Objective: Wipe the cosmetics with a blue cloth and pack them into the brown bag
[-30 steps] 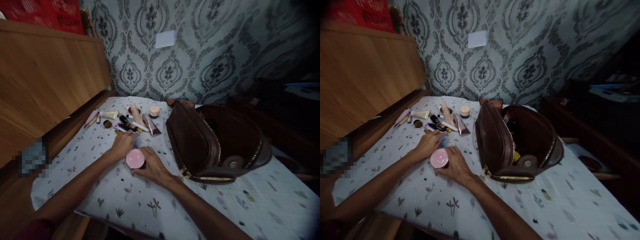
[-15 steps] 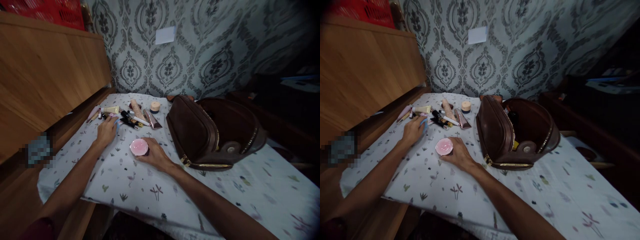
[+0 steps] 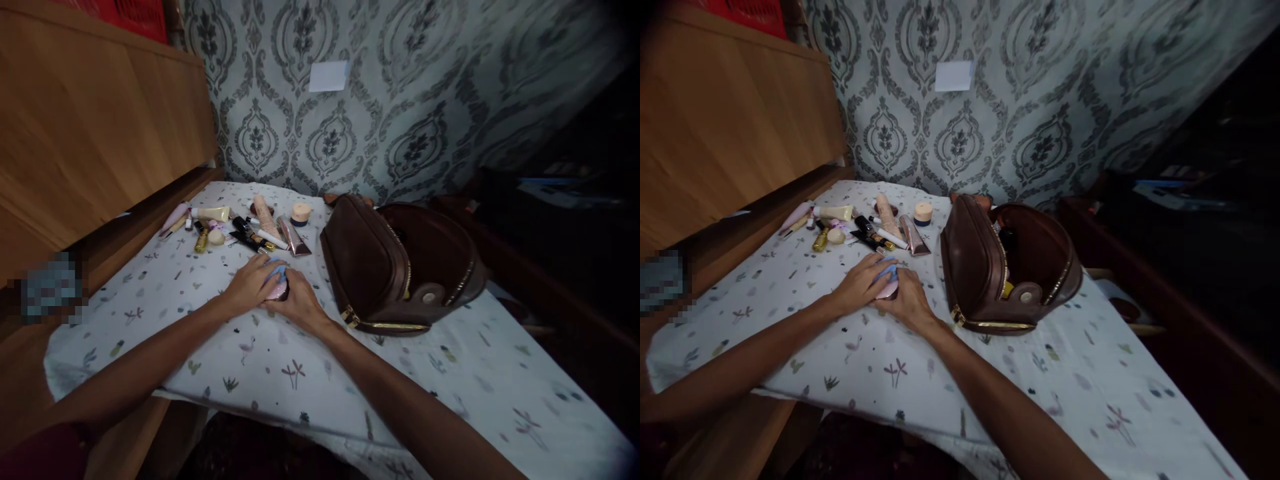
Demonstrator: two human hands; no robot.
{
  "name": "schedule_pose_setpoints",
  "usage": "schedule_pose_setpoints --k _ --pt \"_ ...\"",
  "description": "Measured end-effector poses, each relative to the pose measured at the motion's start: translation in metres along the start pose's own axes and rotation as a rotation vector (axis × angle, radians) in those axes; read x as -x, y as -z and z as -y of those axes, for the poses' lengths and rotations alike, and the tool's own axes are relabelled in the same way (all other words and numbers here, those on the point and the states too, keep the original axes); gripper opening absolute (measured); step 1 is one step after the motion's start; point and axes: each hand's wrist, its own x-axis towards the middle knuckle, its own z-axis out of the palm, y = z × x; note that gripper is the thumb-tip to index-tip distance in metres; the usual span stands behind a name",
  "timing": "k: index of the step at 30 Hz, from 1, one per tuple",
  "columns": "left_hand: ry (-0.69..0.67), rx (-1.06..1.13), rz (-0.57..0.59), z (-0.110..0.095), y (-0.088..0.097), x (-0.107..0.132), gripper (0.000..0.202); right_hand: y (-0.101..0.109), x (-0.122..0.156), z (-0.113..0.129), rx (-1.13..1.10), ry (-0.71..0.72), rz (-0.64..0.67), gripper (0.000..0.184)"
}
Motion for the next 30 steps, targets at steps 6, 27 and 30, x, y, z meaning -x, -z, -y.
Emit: schedule_pose_setpoints --k 6,27,30 --pt "0.095 0.272 -0.028 0.009 -0.001 -0.005 0.04 0.003 0.001 0.001 -0.006 0.002 0.025 0.054" --pt "-0.176 0.282 0.013 0.006 0.017 -0.005 0.023 0.006 0.0 0.002 -0.051 -0.06 0.024 0.051" --pt "-0.182 0.346 0.059 0.013 0.024 -0.007 0.022 0.008 -0.001 0.005 -0.07 -0.065 0.032 0.058"
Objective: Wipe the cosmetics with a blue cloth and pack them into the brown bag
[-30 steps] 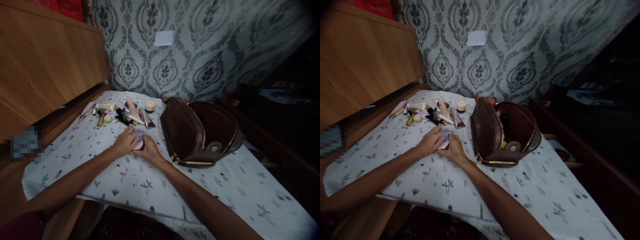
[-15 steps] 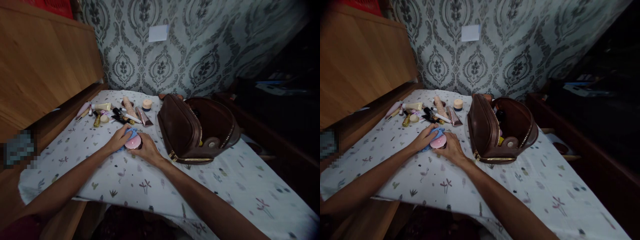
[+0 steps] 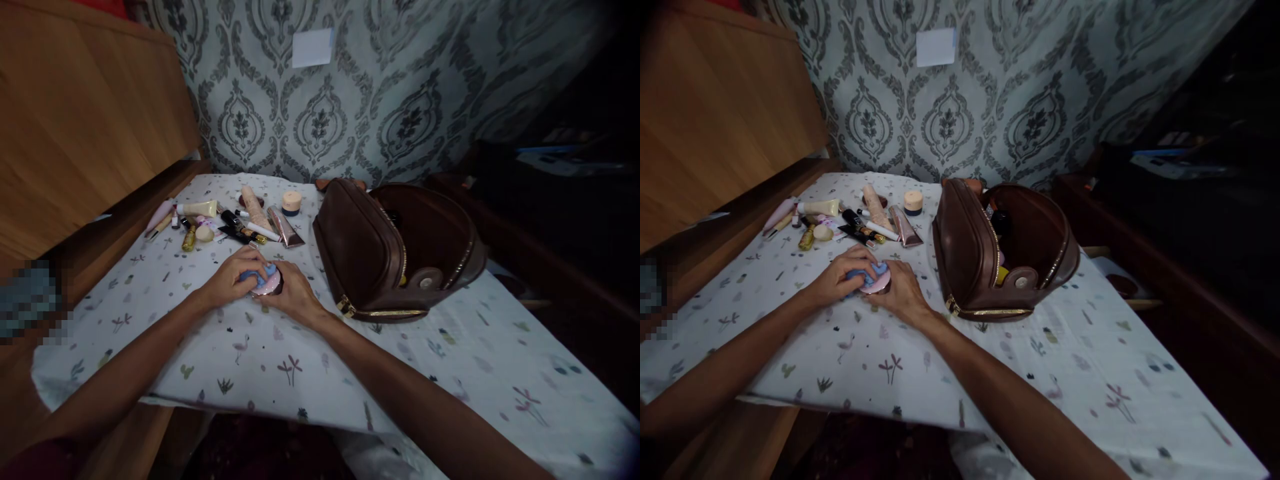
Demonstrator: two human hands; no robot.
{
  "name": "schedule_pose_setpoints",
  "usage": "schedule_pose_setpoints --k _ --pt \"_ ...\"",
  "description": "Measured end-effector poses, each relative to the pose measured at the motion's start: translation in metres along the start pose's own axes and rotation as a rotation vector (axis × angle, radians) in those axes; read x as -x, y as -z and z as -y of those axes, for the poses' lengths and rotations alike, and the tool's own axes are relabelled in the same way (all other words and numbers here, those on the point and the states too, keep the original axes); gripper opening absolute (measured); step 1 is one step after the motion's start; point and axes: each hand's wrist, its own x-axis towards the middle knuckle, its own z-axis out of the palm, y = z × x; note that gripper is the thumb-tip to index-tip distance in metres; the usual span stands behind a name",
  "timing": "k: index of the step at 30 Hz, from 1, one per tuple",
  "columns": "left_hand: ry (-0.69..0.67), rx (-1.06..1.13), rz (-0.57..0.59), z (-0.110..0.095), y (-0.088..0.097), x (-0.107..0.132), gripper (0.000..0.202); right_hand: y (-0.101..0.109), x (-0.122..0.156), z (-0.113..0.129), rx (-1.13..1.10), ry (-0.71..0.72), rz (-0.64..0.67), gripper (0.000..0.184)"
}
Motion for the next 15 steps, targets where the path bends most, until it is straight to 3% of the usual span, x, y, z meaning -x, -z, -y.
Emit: schedule_pose_setpoints --k 6,10,15 --pt "0.124 -0.061 -0.008 0.008 0.013 0.004 0.02 0.0 0.0 -0.003 -0.034 0.022 0.0 0.065" --pt "0.083 -0.06 0.045 0.002 0.012 0.005 0.021 -0.002 0.002 -0.009 -0.05 0.053 -0.011 0.061" --pt "-0.004 -0.097 0.046 -0.009 -0.004 0.002 0.017 -0.006 0.002 -0.014 -0.046 0.083 -0.025 0.06"
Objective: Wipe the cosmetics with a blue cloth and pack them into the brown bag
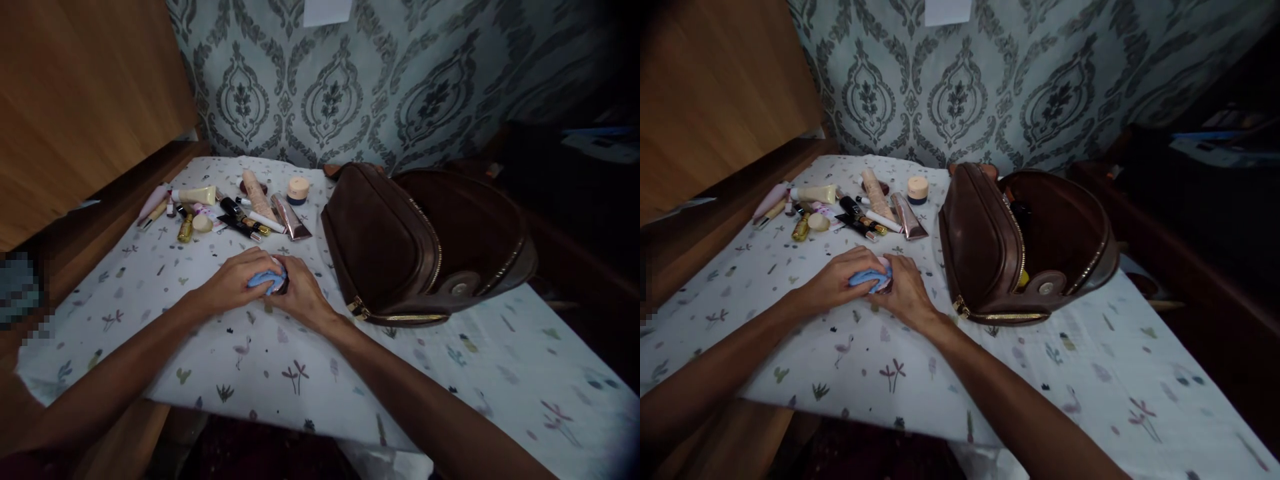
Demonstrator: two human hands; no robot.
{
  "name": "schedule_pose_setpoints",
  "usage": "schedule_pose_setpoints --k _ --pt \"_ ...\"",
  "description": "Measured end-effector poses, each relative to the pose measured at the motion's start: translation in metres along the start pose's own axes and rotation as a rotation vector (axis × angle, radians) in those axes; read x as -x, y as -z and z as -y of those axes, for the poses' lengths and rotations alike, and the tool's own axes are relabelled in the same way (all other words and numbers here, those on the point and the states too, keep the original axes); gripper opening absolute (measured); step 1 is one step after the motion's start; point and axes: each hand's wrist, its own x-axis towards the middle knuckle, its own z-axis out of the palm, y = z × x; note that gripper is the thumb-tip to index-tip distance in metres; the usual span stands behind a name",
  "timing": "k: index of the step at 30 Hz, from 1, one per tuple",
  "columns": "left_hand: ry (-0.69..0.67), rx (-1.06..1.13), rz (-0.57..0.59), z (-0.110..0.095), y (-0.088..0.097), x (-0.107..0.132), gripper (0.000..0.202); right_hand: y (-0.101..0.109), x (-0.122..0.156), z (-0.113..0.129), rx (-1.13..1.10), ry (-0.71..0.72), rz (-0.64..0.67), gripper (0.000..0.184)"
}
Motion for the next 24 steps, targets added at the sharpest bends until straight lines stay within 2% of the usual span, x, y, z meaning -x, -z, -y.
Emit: schedule_pose_setpoints --k 4,8,11,15,20,24 --pt "0.011 -0.122 -0.079 0.004 -0.008 -0.002 0.023 -0.002 -0.002 -0.002 0.006 0.014 -0.021 0.056" --pt "0.119 -0.226 -0.101 0.016 0.002 0.001 0.023 -0.001 -0.002 -0.001 0.011 0.027 -0.013 0.061" --pt "0.187 -0.213 -0.035 0.022 0.015 0.005 0.02 0.001 -0.002 0.001 0.018 0.007 -0.004 0.062" --pt "0.201 -0.149 0.073 0.025 0.028 0.007 0.02 0.002 -0.001 0.004 0.03 -0.016 0.008 0.063" --pt "0.201 -0.076 0.167 0.024 0.036 0.007 0.017 0.002 -0.001 0.005 0.012 -0.005 -0.012 0.061" --pt "0.147 -0.043 0.227 0.019 0.038 0.006 0.017 0.002 0.0 0.003 0.025 -0.004 0.004 0.061"
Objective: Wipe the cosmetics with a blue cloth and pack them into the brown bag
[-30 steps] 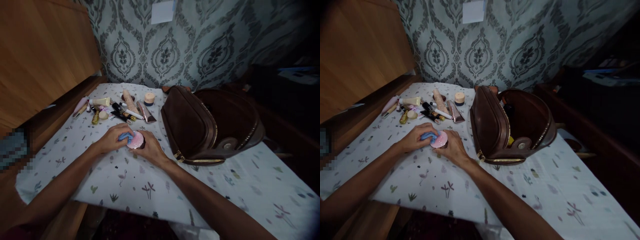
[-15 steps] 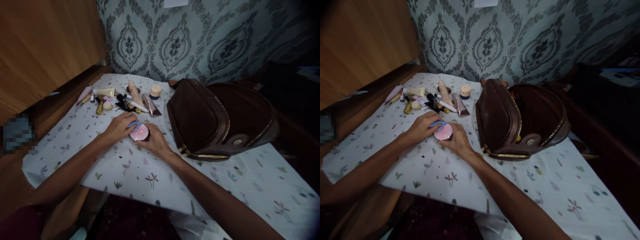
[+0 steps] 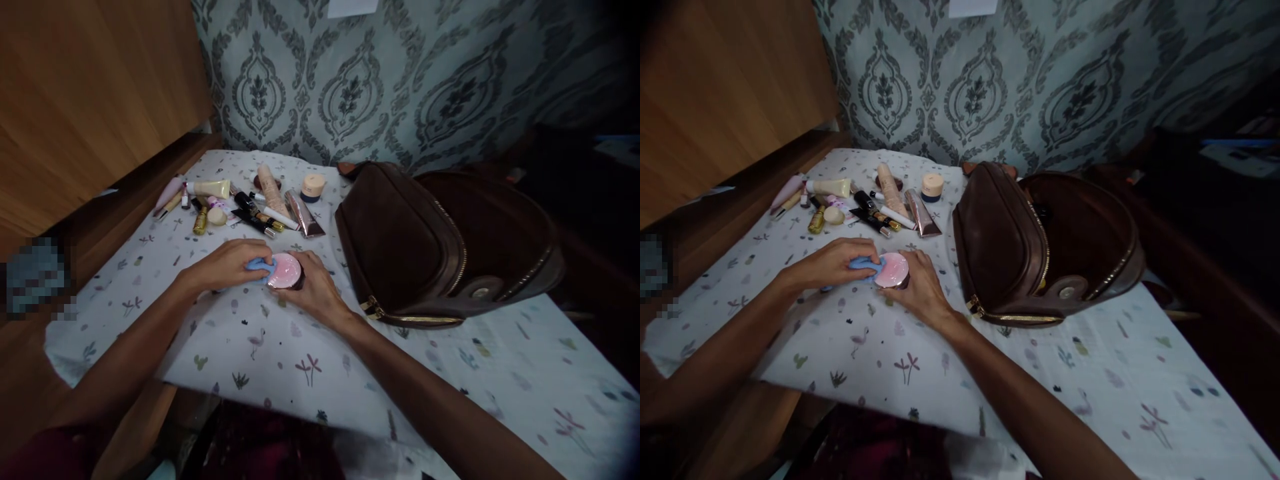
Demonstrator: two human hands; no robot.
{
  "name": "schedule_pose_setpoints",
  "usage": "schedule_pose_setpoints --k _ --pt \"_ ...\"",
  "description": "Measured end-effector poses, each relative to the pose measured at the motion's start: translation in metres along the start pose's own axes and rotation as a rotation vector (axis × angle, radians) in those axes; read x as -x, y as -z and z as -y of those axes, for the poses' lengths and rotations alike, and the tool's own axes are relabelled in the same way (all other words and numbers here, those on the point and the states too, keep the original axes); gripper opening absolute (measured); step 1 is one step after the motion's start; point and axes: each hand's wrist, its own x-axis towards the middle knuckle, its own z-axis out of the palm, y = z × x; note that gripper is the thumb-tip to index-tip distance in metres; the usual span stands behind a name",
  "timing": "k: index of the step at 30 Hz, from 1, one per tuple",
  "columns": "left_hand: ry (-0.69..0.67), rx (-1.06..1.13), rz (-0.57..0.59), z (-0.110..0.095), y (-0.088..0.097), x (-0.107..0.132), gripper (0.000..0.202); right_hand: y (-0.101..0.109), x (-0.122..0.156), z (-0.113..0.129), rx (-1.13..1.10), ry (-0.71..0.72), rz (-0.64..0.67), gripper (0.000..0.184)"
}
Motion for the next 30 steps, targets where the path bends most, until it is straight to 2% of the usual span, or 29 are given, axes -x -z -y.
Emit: schedule_pose_setpoints --k 6,9,11,14,17,20,24,27,30 --pt "-0.128 -0.005 -0.039 -0.01 -0.013 -0.002 0.017 -0.002 0.002 -0.003 0.048 0.014 0.033 0.079" --pt "-0.159 -0.027 -0.121 -0.012 -0.022 -0.004 0.022 -0.003 0.002 -0.003 0.054 0.034 0.032 0.075" --pt "-0.128 -0.039 -0.19 -0.012 -0.025 -0.005 0.025 -0.003 0.002 -0.002 0.027 0.042 0.011 0.067" --pt "-0.014 -0.007 -0.3 -0.01 -0.024 -0.006 0.025 -0.001 0.0 0.0 -0.061 0.011 -0.039 0.058" --pt "0.089 0.121 -0.408 -0.007 -0.02 -0.007 0.023 0.003 -0.002 0.003 -0.256 -0.127 -0.085 0.055" --pt "0.147 0.253 -0.472 -0.006 -0.02 -0.007 0.026 0.007 -0.004 0.007 -0.55 -0.284 -0.102 0.059" --pt "0.153 0.318 -0.462 -0.015 -0.026 -0.008 0.034 0.008 -0.006 0.006 -0.754 -0.355 -0.091 0.075" --pt "0.148 0.35 -0.407 -0.02 -0.032 -0.01 0.043 0.007 -0.006 0.001 -0.736 -0.309 -0.049 0.083" --pt "0.135 0.387 -0.336 -0.019 -0.038 -0.009 0.048 0.005 -0.005 -0.004 -0.661 -0.234 -0.01 0.082"
